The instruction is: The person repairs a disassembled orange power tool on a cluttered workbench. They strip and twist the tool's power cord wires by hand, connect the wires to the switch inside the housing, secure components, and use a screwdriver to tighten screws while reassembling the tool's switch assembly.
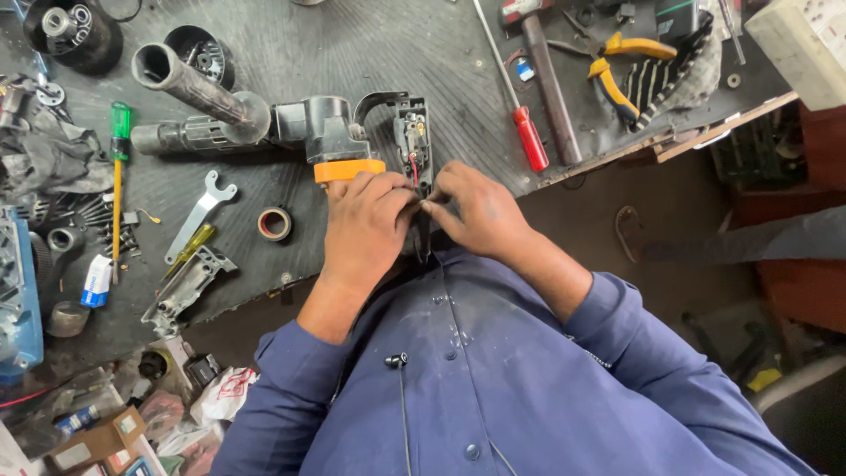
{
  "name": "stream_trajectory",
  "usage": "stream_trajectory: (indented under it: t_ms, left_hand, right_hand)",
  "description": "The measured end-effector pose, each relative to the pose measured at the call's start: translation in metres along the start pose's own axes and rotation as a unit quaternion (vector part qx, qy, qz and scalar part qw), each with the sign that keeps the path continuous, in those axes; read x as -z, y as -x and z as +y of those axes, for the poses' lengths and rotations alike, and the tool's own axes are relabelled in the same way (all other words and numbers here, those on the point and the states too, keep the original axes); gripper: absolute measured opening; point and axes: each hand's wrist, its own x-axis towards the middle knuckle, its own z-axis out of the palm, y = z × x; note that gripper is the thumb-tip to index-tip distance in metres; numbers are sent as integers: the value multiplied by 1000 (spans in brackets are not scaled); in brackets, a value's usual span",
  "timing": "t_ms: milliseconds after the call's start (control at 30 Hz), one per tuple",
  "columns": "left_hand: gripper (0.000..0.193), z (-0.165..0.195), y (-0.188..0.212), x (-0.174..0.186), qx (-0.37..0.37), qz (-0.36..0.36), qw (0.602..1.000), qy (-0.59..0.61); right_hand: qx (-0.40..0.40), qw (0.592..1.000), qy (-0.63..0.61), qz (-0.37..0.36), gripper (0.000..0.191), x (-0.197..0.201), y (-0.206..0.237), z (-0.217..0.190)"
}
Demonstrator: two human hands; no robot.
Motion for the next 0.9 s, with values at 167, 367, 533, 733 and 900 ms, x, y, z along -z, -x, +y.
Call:
stream_trajectory:
  t_ms: [167,367,533,733,900]
  left_hand:
    - [16,4,-6,4,8,-18,1000,10]
    - [30,4,-8,10,67,-34,993,96]
    - [31,17,-16,14,110,57,987,107]
    - [49,65,-54,32,13,47,999,7]
    - [84,104,-96,39,-105,101,985,91]
  right_hand:
    - [-28,997,64,40,29,18,-2,29]
    - [-15,960,256,113,53,62,7,81]
    - [-17,965,254,60,51,83,-3,92]
    - [29,956,268,117,21,149,-12,18]
    - [259,935,186,153,33,186,-15,-48]
